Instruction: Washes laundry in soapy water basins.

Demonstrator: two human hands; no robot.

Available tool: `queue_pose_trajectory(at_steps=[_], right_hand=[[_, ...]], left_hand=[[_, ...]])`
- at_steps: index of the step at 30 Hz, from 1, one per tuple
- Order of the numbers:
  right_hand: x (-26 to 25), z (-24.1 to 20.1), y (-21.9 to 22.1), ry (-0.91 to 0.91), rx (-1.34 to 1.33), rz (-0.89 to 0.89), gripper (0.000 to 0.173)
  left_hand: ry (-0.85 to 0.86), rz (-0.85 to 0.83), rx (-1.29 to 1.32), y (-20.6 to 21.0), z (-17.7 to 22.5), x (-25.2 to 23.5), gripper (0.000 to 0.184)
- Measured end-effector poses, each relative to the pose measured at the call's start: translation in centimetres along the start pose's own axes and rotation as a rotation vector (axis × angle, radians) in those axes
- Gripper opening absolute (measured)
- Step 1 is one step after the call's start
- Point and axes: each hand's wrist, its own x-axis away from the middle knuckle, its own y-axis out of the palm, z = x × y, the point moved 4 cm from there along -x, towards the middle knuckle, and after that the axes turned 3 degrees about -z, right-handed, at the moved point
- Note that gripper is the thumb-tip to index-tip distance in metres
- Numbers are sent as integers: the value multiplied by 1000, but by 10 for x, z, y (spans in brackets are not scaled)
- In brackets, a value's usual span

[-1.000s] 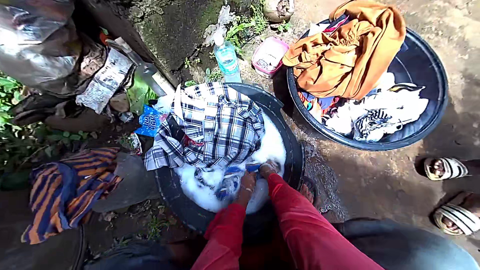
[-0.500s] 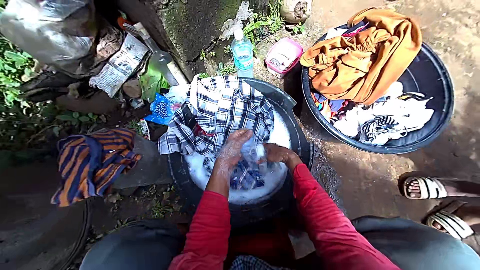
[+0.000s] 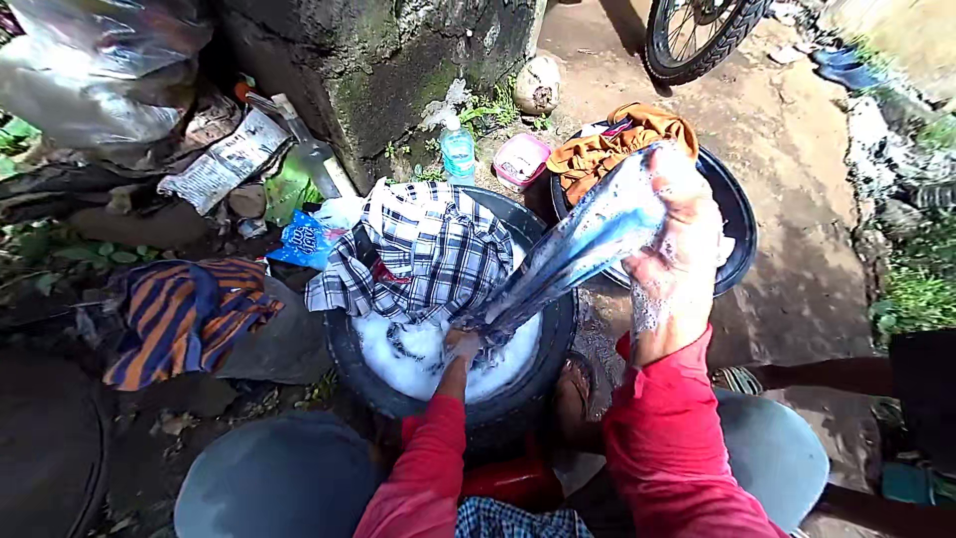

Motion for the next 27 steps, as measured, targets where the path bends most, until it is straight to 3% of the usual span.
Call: queue_pose_trajectory(at_steps=[2,4,6,7,9,10,12,14,16,18,20,21,24,27], right_hand=[[-14,13,-24,35,129,71,12],[-26,47,-60,199,598,150,18],[-24,89,-95,433,1117,48,37],[-21,109,-105,536,1213,-28,41],[-5,140,-97,570,1082,-96,28],[8,156,-88,569,873,-139,28],[41,195,-69,652,455,-234,51],[65,228,-58,749,348,-241,66],[80,246,-46,830,248,-184,66],[77,246,-42,760,138,-73,54],[60,233,-54,609,43,88,26],[49,221,-66,543,35,146,20],[21,155,-97,415,184,232,23],[10,87,-108,312,285,264,22]], left_hand=[[-41,-99,459,-2,-6,8,35],[8,-234,914,-9,-2,11,23],[103,-324,1197,-20,9,18,16],[156,-356,1267,-24,16,23,16],[249,-426,1328,-29,30,34,23],[296,-458,1339,-28,36,37,24],[382,-489,1401,-25,43,40,20],[464,-485,1478,-25,49,43,11],[522,-456,1507,-28,53,48,6],[544,-431,1471,-34,51,48,10],[511,-386,1381,-44,42,46,15],[476,-362,1322,-51,36,46,17],[433,-407,1225,-75,19,43,22],[542,-247,1300,-99,10,42,18]])
